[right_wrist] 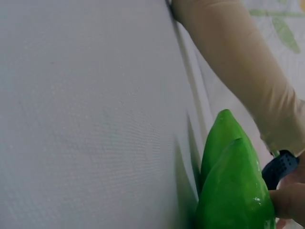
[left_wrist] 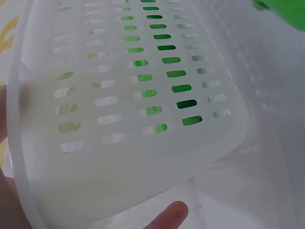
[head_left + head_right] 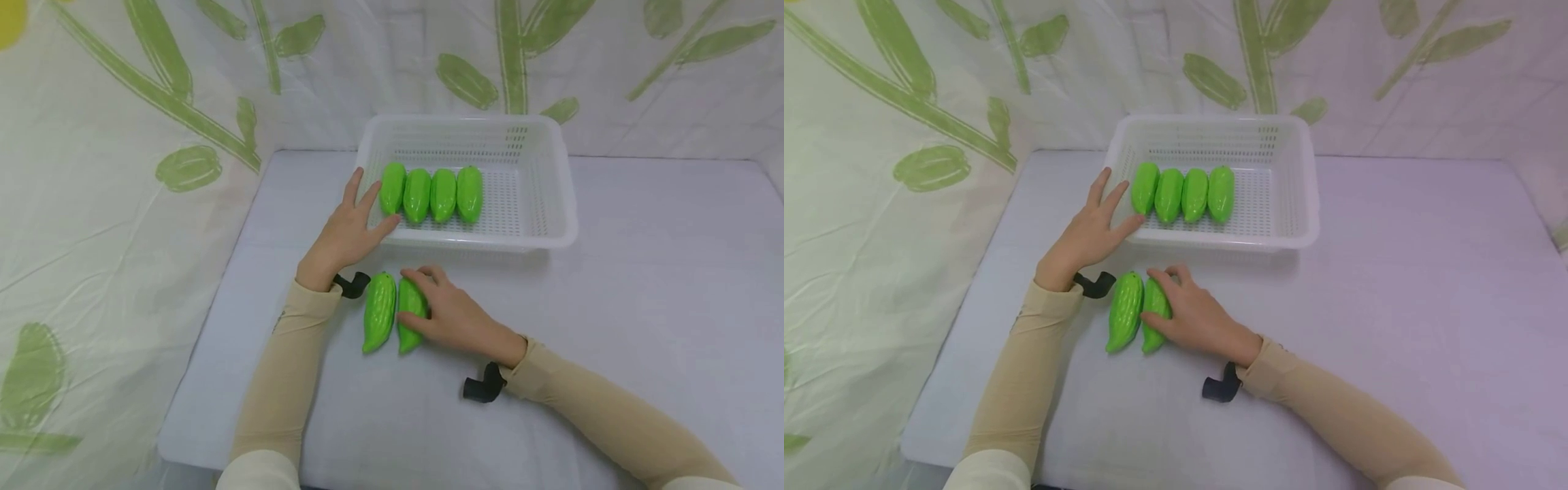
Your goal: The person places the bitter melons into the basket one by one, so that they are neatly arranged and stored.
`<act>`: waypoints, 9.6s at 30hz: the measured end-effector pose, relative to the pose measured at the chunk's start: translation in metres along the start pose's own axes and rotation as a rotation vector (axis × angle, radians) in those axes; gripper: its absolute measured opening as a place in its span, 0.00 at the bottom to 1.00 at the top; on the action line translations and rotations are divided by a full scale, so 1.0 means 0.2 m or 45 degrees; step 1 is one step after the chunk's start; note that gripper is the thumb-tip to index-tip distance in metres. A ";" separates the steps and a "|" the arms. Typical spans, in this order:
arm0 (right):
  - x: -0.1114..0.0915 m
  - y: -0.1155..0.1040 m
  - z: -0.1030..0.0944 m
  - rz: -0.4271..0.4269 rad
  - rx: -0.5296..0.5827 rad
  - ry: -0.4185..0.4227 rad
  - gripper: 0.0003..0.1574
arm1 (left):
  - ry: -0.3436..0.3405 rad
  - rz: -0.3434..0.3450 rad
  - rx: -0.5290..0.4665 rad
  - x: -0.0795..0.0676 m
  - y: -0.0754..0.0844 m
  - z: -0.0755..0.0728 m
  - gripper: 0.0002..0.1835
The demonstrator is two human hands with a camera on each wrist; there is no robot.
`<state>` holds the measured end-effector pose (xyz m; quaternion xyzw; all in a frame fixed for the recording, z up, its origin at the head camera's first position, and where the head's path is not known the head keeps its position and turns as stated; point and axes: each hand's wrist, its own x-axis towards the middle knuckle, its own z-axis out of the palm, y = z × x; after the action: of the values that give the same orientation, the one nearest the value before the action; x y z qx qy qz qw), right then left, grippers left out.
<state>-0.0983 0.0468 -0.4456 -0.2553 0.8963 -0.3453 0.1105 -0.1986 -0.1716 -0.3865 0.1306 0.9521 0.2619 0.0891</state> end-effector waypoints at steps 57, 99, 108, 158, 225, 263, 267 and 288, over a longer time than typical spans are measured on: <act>0.02 0.06 -0.04 -0.102 0.161 -0.115 0.46 | -0.002 -0.001 0.006 0.01 0.00 0.00 0.46; -0.04 0.04 -0.38 -0.153 0.300 -0.110 0.46 | 0.006 0.006 0.002 0.01 -0.01 0.01 0.46; -0.06 0.03 -0.42 -0.145 0.343 -0.113 0.45 | 0.005 0.002 -0.001 0.01 0.00 0.01 0.45; -0.08 0.11 -0.66 0.010 0.317 0.091 0.43 | -0.036 -0.018 0.007 0.00 -0.01 0.00 0.45; 0.08 0.17 -0.88 0.255 0.233 0.021 0.45 | -0.039 -0.015 0.004 -0.01 -0.01 0.00 0.45; 0.39 0.35 -1.06 0.431 -0.194 -0.191 0.50 | -0.039 0.001 -0.013 -0.02 -0.01 0.00 0.45; 0.42 0.37 -1.06 0.414 -0.194 -0.243 0.50 | -0.034 0.008 -0.010 -0.01 -0.01 -0.01 0.45; 0.51 0.47 -1.01 0.504 -0.074 -0.381 0.50 | -0.022 0.012 -0.010 -0.01 -0.01 -0.01 0.45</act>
<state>-0.2951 0.1656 -0.3617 -0.1260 0.9121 -0.2491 0.3002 -0.1981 -0.1750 -0.3870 0.1368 0.9496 0.2648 0.0968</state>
